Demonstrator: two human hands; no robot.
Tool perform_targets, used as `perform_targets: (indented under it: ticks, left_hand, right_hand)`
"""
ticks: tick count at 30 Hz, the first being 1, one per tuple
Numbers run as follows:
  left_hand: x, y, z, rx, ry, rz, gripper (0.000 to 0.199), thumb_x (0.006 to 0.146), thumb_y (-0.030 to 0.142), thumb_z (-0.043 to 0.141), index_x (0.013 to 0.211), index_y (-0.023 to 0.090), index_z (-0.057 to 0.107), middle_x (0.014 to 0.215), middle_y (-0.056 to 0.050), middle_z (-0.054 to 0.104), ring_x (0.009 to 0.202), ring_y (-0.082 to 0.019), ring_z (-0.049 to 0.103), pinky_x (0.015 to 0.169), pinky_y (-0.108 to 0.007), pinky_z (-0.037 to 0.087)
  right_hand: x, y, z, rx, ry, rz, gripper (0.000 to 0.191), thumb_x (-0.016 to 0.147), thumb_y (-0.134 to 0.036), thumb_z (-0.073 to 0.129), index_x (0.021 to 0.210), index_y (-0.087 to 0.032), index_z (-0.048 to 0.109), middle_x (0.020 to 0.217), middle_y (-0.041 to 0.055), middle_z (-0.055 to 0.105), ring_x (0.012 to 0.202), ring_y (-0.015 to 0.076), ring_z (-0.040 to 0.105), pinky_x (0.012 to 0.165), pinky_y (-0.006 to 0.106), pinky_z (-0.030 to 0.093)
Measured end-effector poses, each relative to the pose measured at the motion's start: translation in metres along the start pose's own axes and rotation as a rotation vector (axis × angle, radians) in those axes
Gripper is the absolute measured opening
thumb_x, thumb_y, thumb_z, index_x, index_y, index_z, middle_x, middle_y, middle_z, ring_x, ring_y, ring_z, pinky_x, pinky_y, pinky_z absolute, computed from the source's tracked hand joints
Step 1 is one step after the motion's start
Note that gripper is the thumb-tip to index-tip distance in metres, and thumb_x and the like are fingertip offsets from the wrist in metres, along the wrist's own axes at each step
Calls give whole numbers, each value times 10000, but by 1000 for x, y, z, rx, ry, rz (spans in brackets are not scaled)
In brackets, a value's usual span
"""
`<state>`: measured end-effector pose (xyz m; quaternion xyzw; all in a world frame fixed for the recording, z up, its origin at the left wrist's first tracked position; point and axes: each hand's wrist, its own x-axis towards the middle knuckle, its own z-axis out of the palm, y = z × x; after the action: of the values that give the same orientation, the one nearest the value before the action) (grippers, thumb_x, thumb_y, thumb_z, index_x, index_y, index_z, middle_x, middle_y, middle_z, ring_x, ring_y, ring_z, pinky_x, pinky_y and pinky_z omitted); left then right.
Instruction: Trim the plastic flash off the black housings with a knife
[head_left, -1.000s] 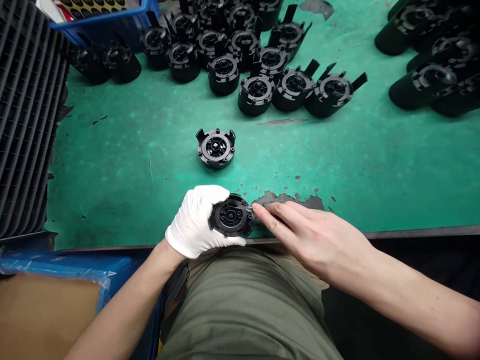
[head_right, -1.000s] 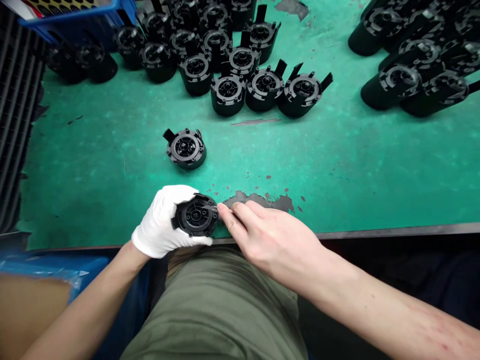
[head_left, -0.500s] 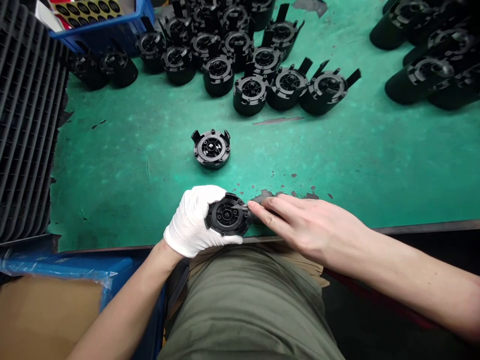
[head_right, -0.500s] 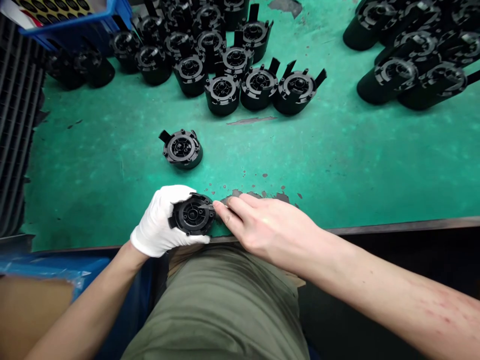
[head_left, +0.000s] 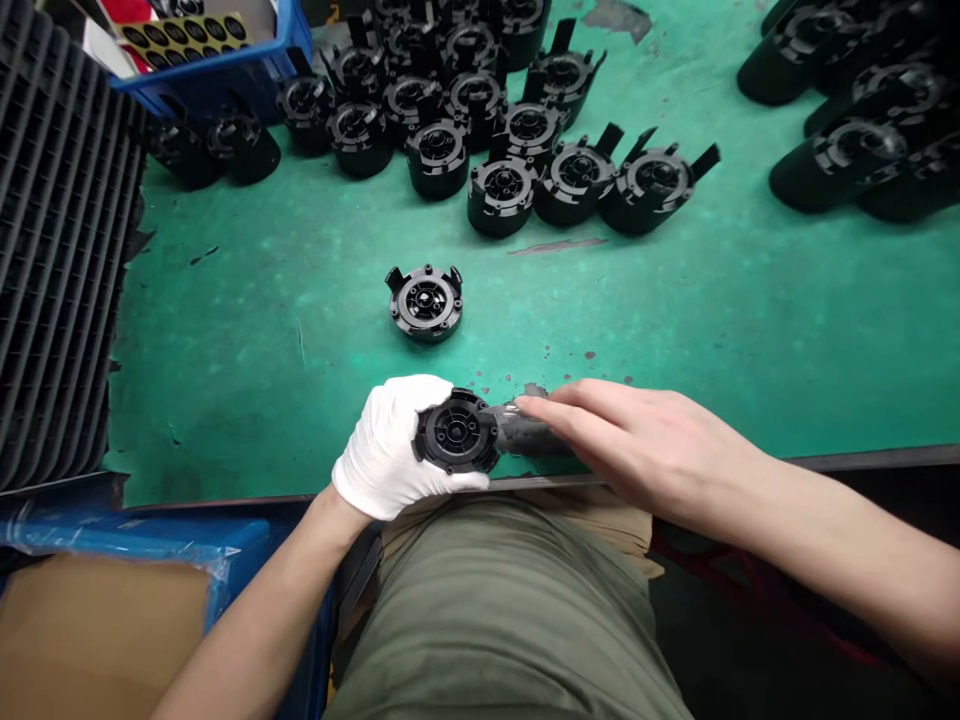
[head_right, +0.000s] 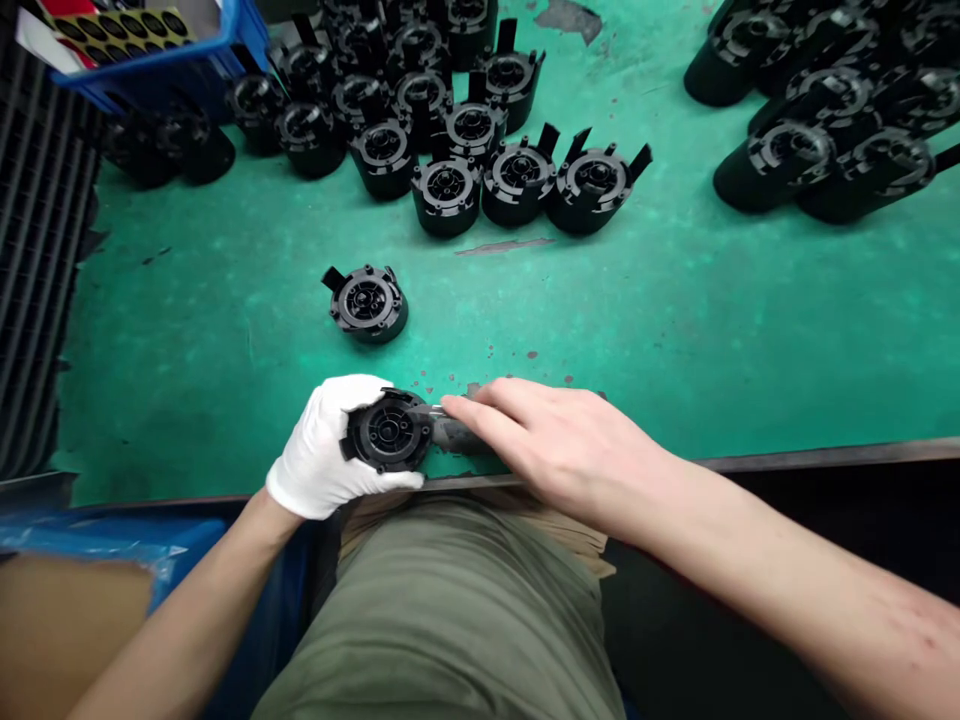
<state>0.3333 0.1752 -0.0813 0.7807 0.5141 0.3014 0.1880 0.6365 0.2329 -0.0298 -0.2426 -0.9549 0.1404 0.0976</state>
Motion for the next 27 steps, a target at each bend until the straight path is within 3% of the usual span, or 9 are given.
perform_targets:
  ticks: [4,7,12,17,19,24,27]
  left_hand:
    - [-2,1,3,78,121,-42,938,608,827,880,1264,239,558,1209,-139,681,1136,-346,706,988,-520,590]
    - [-5,2,3,165,166,-37,900,585,888,835,1120,209,583,1066,-113,660,1016,-316,696,866,-471,604]
    - [-10,5,3,214,256,-7,777,668,900,772,973,219,560,858,-40,609,772,-228,665,649,-364,553]
    - [-10,8,-2,207,197,114,650,728,835,789,753,239,531,652,20,550,614,-176,584,571,-332,461]
    - [-11,8,-5,186,166,134,615,740,782,828,713,239,541,607,31,536,593,-171,564,568,-333,437]
    - [-16,9,-5,80,156,4,631,678,735,907,702,229,530,634,39,540,610,-152,577,580,-317,451]
    - [-16,10,-2,40,216,-125,769,567,842,887,876,215,567,803,11,597,674,-158,627,599,-309,506]
  right_hand:
    - [-12,-24,13,97,79,181,463,1090,-141,460,1552,-157,468,1191,124,696,876,207,704,676,313,566]
    - [-14,-44,21,148,93,265,454,1105,-160,471,1559,-145,460,1176,111,697,832,193,707,653,308,565]
    - [-19,-69,23,232,251,355,514,1061,-101,560,1565,-141,467,1235,120,690,1033,205,714,836,300,596]
    - [-18,-81,32,126,142,358,508,1061,-81,511,1567,-110,469,1218,125,703,894,204,722,677,318,586]
    - [-15,-80,36,66,140,366,531,1047,-64,523,1573,-98,461,1234,131,703,918,216,723,679,326,582]
    - [-9,-75,41,2,107,339,564,1027,-46,532,1583,-94,450,1279,128,692,978,223,707,736,327,566]
    - [-8,-75,43,-41,98,345,557,1024,-50,522,1576,-83,455,1250,122,690,926,213,689,702,323,545]
